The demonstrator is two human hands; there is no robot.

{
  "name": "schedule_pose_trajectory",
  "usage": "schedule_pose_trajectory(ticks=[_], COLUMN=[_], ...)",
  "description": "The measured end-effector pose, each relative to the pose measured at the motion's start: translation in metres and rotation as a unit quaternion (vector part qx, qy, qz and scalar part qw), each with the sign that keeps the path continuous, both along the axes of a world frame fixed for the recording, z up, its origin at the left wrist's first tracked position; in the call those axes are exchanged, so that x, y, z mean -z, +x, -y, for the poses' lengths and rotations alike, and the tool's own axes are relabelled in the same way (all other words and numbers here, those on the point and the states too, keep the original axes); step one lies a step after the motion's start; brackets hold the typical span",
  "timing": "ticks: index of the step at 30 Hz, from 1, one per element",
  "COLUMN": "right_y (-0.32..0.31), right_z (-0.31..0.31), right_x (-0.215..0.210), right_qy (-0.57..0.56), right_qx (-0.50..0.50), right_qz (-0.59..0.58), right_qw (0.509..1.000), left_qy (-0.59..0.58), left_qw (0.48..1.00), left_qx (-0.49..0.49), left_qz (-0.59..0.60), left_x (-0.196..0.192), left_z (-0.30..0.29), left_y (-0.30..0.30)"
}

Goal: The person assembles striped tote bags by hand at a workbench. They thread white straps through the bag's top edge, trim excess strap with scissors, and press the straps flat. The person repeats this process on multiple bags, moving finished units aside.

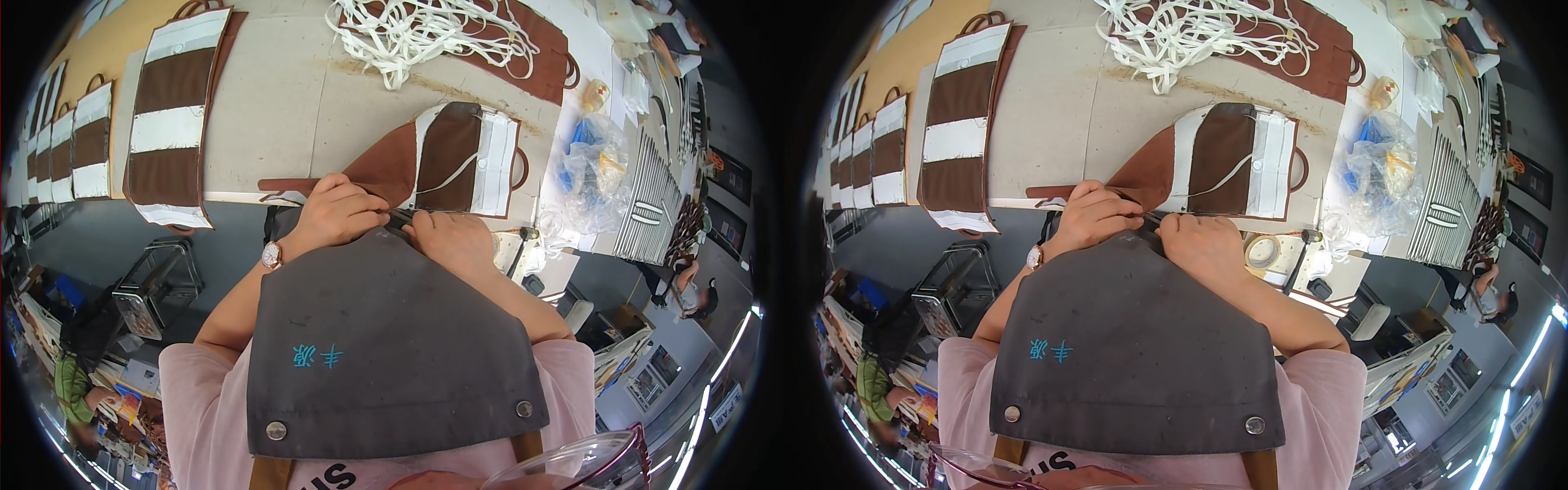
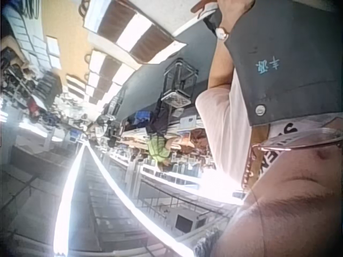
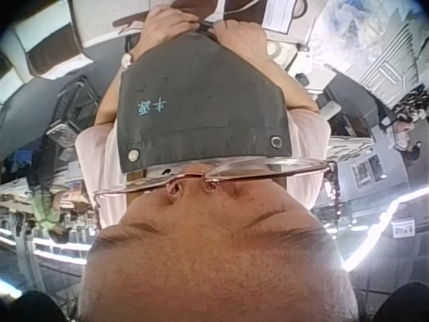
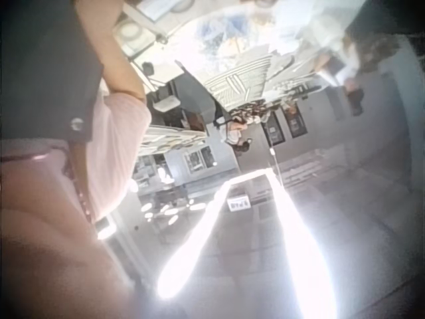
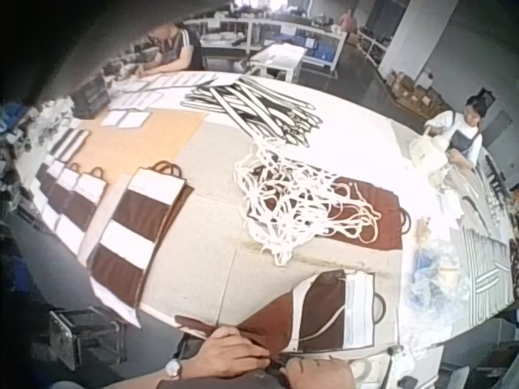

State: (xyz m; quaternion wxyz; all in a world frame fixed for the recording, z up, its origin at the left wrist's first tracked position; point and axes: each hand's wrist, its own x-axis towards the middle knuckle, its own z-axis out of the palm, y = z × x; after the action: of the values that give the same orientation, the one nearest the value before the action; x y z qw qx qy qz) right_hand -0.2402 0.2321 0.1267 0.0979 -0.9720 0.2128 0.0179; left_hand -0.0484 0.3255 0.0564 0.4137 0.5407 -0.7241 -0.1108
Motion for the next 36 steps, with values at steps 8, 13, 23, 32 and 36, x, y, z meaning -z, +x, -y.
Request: schedule_pose_trajectory(ticks=[8,13,23,32,36], right_y=[0.000,0.001,-0.003,-0.005,-0.007], right_z=[0.000,0.003,0.001,0.001,-0.002], right_x=[0.010,0.016,0.029,0.023,0.022], right_qy=[-0.064,-0.032,0.027,0.060,0.062], right_qx=[-0.037,-0.019,0.023,0.068,0.062], right_qz=[0.016,0.052,0.059,0.066,0.075], right_qw=[0.997,0.998,0.998,0.994,0.993], left_qy=[0.043,0.067,0.073,0.063,0.054], left_qw=[0.998,0.993,0.992,0.993,0.993], left_qx=[-0.008,-0.047,-0.041,-0.056,-0.064], left_qz=[-0.055,-0.088,-0.096,-0.077,-0.079], left_x=[0.003,0.003,0.000,-0.001,0.002], left_z=[-0.004,-0.005,-0.002,-0.002,-0.002], left_y=[-0.001,-0.001,0.002,-0.002,-0.002])
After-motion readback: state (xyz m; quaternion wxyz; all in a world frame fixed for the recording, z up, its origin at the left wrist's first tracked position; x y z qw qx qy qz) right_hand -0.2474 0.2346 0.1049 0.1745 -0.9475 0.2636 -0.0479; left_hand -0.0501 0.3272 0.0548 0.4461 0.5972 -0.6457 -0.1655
